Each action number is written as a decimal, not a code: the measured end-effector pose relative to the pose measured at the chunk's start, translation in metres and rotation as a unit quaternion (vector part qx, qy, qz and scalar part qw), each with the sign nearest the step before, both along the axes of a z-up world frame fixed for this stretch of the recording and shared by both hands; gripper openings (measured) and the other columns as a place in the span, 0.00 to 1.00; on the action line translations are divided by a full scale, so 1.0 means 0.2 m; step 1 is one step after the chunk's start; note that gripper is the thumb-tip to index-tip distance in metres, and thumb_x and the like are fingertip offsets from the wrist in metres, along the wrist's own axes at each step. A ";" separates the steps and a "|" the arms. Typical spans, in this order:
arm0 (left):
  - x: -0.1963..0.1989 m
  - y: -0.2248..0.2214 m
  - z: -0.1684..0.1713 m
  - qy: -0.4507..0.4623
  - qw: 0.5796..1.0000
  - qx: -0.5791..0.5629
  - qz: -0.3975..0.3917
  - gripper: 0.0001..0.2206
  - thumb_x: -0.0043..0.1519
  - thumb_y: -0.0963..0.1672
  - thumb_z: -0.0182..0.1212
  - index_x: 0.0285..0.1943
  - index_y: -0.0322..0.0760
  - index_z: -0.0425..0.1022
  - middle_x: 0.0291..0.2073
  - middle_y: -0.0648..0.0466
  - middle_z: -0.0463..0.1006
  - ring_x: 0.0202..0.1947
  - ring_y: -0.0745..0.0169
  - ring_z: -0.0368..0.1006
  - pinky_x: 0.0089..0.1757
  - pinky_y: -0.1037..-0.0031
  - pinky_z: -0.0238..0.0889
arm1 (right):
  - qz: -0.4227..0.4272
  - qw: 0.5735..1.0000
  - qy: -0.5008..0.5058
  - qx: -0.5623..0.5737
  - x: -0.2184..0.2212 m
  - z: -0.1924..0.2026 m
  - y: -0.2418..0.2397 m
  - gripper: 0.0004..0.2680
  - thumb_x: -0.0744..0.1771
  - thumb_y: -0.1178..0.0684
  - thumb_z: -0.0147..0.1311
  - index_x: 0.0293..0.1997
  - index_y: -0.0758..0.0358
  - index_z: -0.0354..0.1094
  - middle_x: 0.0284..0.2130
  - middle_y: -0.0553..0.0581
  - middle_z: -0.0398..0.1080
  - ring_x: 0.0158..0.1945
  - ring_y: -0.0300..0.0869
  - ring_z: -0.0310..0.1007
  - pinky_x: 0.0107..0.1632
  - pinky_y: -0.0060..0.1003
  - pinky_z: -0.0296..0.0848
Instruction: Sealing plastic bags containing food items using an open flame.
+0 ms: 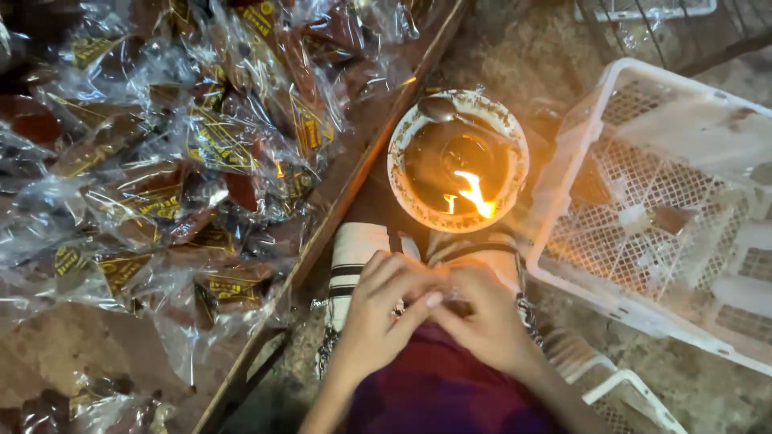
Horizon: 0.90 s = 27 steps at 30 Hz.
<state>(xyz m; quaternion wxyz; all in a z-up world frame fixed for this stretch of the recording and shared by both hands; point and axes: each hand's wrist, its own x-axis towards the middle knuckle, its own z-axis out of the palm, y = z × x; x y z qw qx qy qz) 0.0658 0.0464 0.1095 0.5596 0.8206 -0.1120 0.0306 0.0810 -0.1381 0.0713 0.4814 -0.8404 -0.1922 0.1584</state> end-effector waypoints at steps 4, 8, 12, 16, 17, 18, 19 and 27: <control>-0.09 -0.14 -0.21 0.160 0.966 -0.192 0.063 0.37 0.61 0.64 0.51 0.70 0.42 0.57 0.70 0.51 0.58 0.58 0.60 0.67 0.53 0.70 0.61 | -0.254 0.942 0.148 0.161 -0.07 -0.04 -0.04 0.11 0.68 0.50 0.55 0.53 0.61 0.66 0.42 0.52 0.72 0.45 0.36 0.71 0.51 0.31 0.70; -0.10 -0.22 -0.26 0.179 0.976 -0.125 -0.020 0.22 0.68 0.48 0.52 0.70 0.36 0.63 0.67 0.44 0.70 0.67 0.49 0.67 0.64 0.65 0.56 | -0.232 0.962 0.070 0.127 -0.05 -0.05 -0.10 0.09 0.71 0.48 0.46 0.47 0.63 0.67 0.42 0.54 0.71 0.46 0.39 0.72 0.52 0.33 0.71; -0.12 -0.24 -0.31 0.214 0.973 -0.087 0.013 0.20 0.72 0.50 0.41 0.68 0.41 0.67 0.56 0.46 0.79 0.56 0.49 0.76 0.53 0.68 0.64 | -0.170 0.980 0.076 0.073 0.00 -0.02 -0.19 0.22 0.59 0.52 0.70 0.54 0.58 0.62 0.54 0.52 0.67 0.49 0.39 0.73 0.51 0.36 0.73; -0.12 -0.23 -0.28 0.285 0.955 -0.064 -0.042 0.18 0.64 0.52 0.59 0.54 0.41 0.64 0.45 0.50 0.79 0.48 0.53 0.76 0.46 0.67 0.65 | -0.099 0.993 -0.061 0.029 0.08 0.05 -0.20 0.09 0.68 0.53 0.55 0.26 0.58 0.71 0.24 0.51 0.72 0.31 0.38 0.71 0.39 0.33 0.66; -0.12 -0.23 -0.29 0.235 0.968 -0.082 -0.035 0.15 0.67 0.49 0.56 0.60 0.42 0.68 0.52 0.51 0.79 0.53 0.55 0.76 0.52 0.68 0.64 | -0.122 0.991 -0.041 0.043 0.08 0.03 -0.22 0.08 0.68 0.55 0.55 0.28 0.60 0.74 0.35 0.53 0.71 0.42 0.40 0.71 0.46 0.35 0.68; -0.13 -0.23 -0.30 0.185 0.977 -0.100 -0.028 0.16 0.69 0.45 0.52 0.66 0.42 0.72 0.58 0.51 0.80 0.59 0.57 0.76 0.58 0.70 0.63 | -0.145 0.988 -0.020 0.057 0.08 0.02 -0.23 0.07 0.69 0.57 0.54 0.31 0.61 0.76 0.46 0.55 0.69 0.53 0.42 0.72 0.54 0.36 0.70; -0.14 -0.23 -0.33 0.185 0.977 -0.098 -0.026 0.16 0.69 0.45 0.52 0.66 0.42 0.72 0.58 0.51 0.80 0.59 0.57 0.76 0.58 0.70 0.63 | -0.143 0.988 -0.020 0.058 0.09 0.03 -0.23 0.07 0.69 0.57 0.54 0.31 0.61 0.76 0.46 0.55 0.69 0.53 0.42 0.72 0.54 0.36 0.70; -0.20 -0.24 -0.47 0.212 0.967 -0.068 0.125 0.23 0.71 0.52 0.42 0.33 0.39 0.79 0.27 0.56 0.81 0.30 0.61 0.79 0.37 0.70 0.66 | 0.020 0.999 0.010 0.027 0.05 0.20 -0.21 0.08 0.67 0.52 0.54 0.34 0.62 0.79 0.29 0.49 0.82 0.28 0.33 0.80 0.33 0.27 0.73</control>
